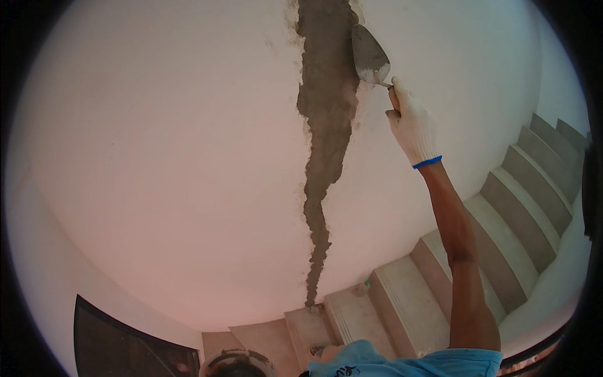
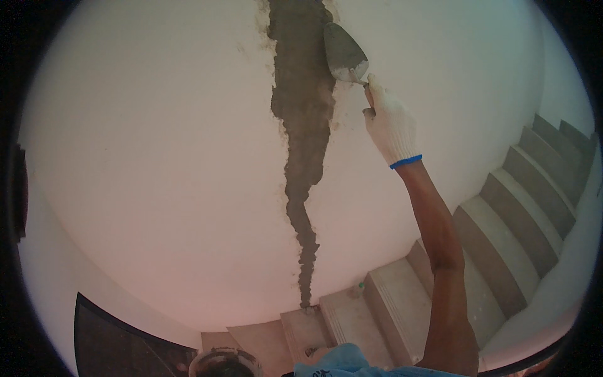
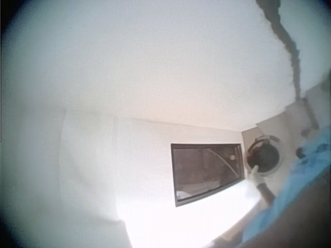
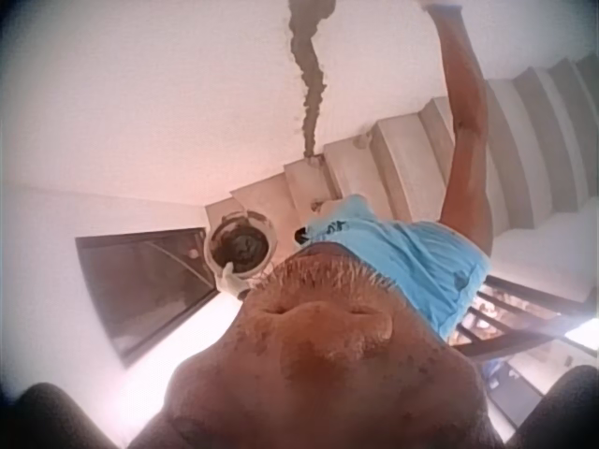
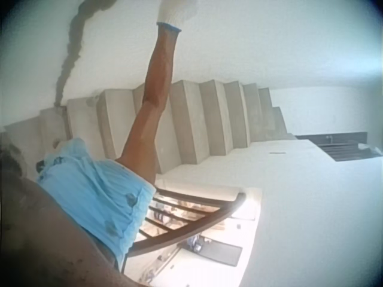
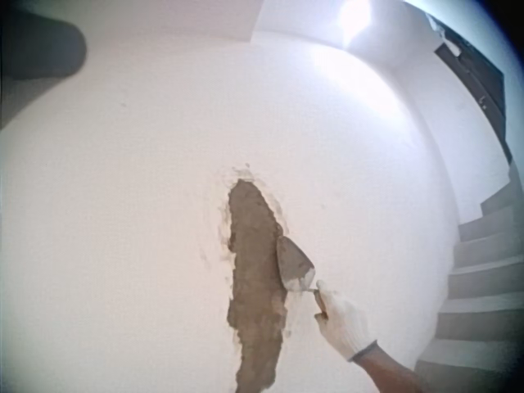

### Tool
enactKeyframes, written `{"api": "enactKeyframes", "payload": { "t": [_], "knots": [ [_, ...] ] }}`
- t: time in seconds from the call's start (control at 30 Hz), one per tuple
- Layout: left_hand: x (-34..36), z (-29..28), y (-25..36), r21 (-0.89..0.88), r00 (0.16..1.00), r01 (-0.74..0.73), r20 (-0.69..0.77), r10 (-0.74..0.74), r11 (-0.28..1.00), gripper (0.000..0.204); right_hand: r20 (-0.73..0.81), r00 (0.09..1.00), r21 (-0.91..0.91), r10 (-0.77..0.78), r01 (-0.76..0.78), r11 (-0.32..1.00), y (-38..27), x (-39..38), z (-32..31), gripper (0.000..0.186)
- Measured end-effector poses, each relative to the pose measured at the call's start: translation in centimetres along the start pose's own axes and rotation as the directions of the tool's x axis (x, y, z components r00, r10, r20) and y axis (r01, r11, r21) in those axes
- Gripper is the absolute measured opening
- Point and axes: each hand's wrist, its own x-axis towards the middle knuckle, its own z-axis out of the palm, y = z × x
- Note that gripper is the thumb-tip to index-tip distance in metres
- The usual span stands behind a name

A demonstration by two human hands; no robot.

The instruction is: The person applies plaster to a vertical crack in a wall using a trowel. They scoop plaster from a bucket held in the left hand and spread it along the crack with the trowel in the right hand, smoothing the surface as they work.

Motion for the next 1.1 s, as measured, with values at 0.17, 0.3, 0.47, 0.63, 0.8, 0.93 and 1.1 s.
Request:
{"api": "enactKeyframes", "payload": {
  "t": [0.17,0.3,0.47,0.63,0.8,0.93,1.1],
  "knots": [
    [1.5,-1.3,-2.0,-0.009,0.999,0.019,0.043,-0.018,1.000,0.046,0.031,0.999,-0.144,-0.012,0.017,0.989,0.1,-0.4,0.8,0.072],
    [0.7,-1.1,-1.9,-0.026,1.000,0.005,0.028,-0.004,1.000,0.045,0.121,0.993,-0.074,0.002,0.006,0.997,-0.2,-2.6,1.2,0.073],
    [1.2,-1.8,-2.4,-0.016,0.999,0.053,0.015,-0.052,0.998,0.043,0.201,0.980,0.046,-0.008,-0.001,0.999,-0.5,-4.7,-0.6,0.069],
    [0.8,-1.2,-1.6,-0.084,0.998,0.023,0.057,-0.019,0.996,0.043,-0.012,0.999,0.098,-0.048,0.049,0.994,1.0,-1.5,0.0,0.064],
    [0.9,-1.1,-1.4,-0.083,1.000,0.001,0.021,0.001,0.997,0.043,-0.009,0.996,-0.008,-0.090,0.090,0.996,1.5,1.7,0.4,0.070],
    [1.5,-1.6,-2.3,-0.093,0.999,-0.023,0.025,0.025,0.995,0.043,0.079,0.990,-0.103,-0.117,0.125,0.987,1.4,0.5,0.9,0.073],
    [1.4,-1.3,-2.1,-0.048,1.000,-0.014,0.008,0.015,0.999,0.043,0.239,0.965,-0.032,-0.106,0.117,0.993,0.6,-3.2,0.2,0.078]
  ]
}}
